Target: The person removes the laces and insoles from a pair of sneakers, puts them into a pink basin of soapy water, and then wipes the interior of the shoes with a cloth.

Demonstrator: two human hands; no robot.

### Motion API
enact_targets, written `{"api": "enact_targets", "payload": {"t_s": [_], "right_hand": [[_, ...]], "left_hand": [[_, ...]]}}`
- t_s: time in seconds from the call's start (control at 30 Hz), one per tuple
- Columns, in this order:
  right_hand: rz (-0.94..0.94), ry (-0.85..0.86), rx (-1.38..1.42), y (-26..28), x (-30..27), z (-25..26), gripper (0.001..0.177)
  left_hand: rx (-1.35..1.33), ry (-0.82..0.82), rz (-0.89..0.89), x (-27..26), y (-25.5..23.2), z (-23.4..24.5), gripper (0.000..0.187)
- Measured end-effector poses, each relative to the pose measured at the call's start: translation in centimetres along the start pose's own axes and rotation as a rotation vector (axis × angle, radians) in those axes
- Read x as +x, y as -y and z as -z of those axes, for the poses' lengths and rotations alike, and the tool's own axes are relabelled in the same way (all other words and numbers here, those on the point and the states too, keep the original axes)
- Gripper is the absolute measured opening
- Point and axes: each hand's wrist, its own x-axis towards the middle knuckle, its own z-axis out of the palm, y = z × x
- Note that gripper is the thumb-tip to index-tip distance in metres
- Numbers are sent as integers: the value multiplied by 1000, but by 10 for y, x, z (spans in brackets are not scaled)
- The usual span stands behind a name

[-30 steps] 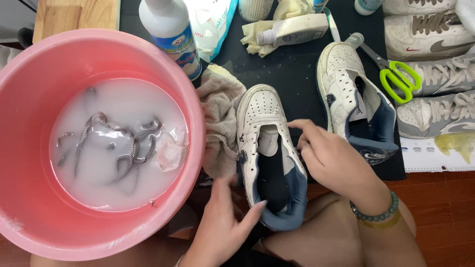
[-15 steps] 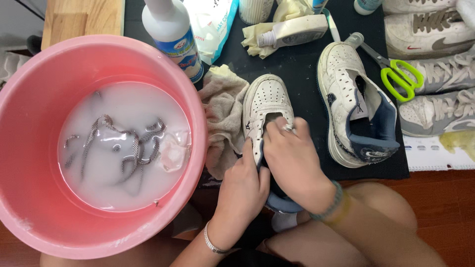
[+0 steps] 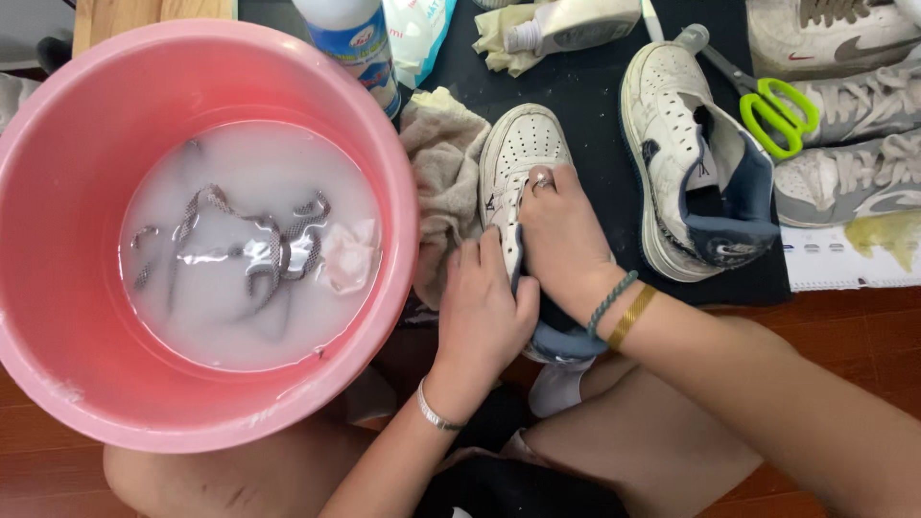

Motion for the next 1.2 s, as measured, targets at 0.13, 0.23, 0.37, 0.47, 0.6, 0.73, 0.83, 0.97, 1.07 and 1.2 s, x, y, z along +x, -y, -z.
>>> {"api": "enact_targets", "payload": {"t_s": [0.13,0.23,0.37,0.47,0.6,0.73,0.83,0.97,1.07,1.2], "right_hand": [[86,-29,190,-14,-13,2,19],[118,-202,330,-30,-33,19,13],[-30,-466,477,-57,-63,35,16],[-171,-486,714,-63,-61,23,12],[-342,-451,988,-62,-49,-2,9],[-366,-512,1105,-73,-34,-20,7],[-406,-519,1148,-75,-26,-29,7],[-433,-491,1187,-73,-31,-33,6],[-417,-474,1139,-75,-30,-30,5],[-436,-443,1137,-77,-35,-18,10]], "left_hand": [[-19,-137,-112,3,2,-3,68],[-33,-197,-152,3,5,-6,65],[-124,-169,-97,1,3,-8,64],[-183,-180,-149,2,3,-6,64],[-240,-87,-113,1,8,-3,67],[-292,-46,-181,3,14,2,71],[-272,-13,-144,4,14,1,74],[-282,36,-114,5,14,4,76],[-266,58,-83,7,11,7,76],[-241,51,-64,8,4,6,74]]}}
